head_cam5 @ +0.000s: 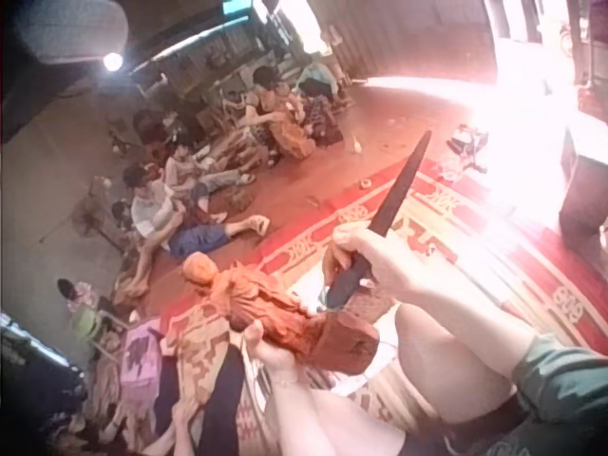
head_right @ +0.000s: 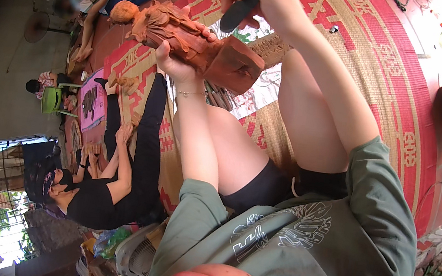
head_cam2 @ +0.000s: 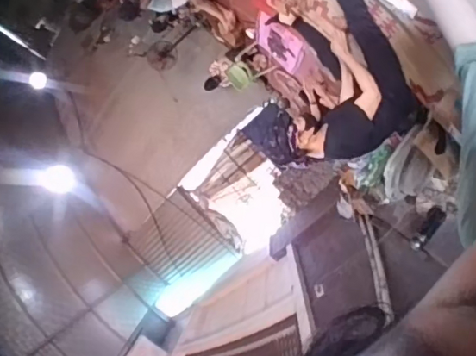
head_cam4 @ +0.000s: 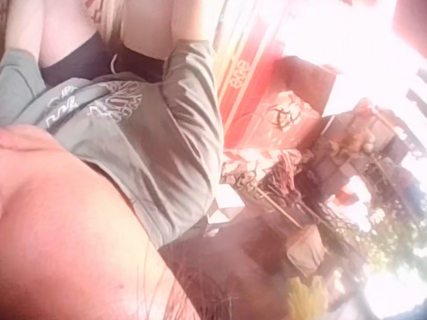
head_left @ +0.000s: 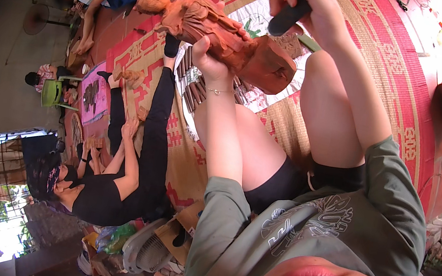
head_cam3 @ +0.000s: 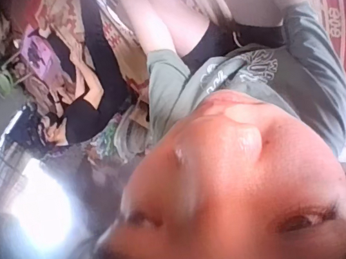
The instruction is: The person sits on a mat and carves a wooden figurine using a chisel and mallet. They repeatedly strike the chisel to shape the wood, rotating the piece to access different surfaces.
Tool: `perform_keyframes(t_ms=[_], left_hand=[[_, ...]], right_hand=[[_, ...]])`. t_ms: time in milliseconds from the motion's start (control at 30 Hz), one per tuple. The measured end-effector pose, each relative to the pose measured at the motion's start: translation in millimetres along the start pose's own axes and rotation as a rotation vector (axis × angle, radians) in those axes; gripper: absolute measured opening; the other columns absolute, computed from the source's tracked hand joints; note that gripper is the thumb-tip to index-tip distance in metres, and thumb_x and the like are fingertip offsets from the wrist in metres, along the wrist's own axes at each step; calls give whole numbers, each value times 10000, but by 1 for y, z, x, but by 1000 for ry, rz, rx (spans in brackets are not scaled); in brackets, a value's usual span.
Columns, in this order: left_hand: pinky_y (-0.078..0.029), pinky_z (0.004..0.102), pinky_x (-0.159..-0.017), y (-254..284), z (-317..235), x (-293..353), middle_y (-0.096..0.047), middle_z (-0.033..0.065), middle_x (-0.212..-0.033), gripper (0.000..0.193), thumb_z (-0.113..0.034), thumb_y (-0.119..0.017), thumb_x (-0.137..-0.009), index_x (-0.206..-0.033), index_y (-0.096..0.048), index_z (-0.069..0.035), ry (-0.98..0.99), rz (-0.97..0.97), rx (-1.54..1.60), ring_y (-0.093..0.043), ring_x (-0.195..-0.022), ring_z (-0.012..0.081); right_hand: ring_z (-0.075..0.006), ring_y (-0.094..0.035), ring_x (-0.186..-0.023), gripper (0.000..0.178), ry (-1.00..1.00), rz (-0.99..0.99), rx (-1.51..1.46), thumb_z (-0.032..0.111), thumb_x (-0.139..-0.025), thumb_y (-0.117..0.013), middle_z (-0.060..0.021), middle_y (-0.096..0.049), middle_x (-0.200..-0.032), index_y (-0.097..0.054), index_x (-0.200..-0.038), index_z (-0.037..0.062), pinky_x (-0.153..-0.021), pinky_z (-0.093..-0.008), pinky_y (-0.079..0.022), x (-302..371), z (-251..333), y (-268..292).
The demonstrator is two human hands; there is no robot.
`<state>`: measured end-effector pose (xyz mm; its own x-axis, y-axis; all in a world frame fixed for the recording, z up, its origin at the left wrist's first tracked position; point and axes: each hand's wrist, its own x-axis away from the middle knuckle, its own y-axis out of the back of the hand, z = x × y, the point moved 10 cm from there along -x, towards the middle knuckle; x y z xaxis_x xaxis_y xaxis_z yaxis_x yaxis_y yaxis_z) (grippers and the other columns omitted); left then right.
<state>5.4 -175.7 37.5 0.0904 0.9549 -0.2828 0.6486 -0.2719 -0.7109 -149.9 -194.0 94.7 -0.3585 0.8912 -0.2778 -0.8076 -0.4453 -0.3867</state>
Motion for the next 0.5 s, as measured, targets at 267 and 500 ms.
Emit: perform_keyframes(t_ms=[267,500], left_hand=[[-434,348,-896,8,9,-6,-522,137,-1076,797,-368,-595,-693,-1349,-318,-11,-112,-148,-69,-545,-973,236],[-474,350,-833,19,28,-5,-523,97,-1117,690,-458,-554,-748,-1297,-392,-74,-64,-227,-121,-560,-985,215]], right_hand=[[-144,-633,-829,206,203,-44,140,24,-753,-701,-113,-625,-910,-496,-767,12,-704,-250,-535,12,-15,-7],[-151,-617,-876,224,284,3,167,-41,-760,-680,-142,-578,-997,-474,-834,6,-797,-262,-509,14,-15,-19]])
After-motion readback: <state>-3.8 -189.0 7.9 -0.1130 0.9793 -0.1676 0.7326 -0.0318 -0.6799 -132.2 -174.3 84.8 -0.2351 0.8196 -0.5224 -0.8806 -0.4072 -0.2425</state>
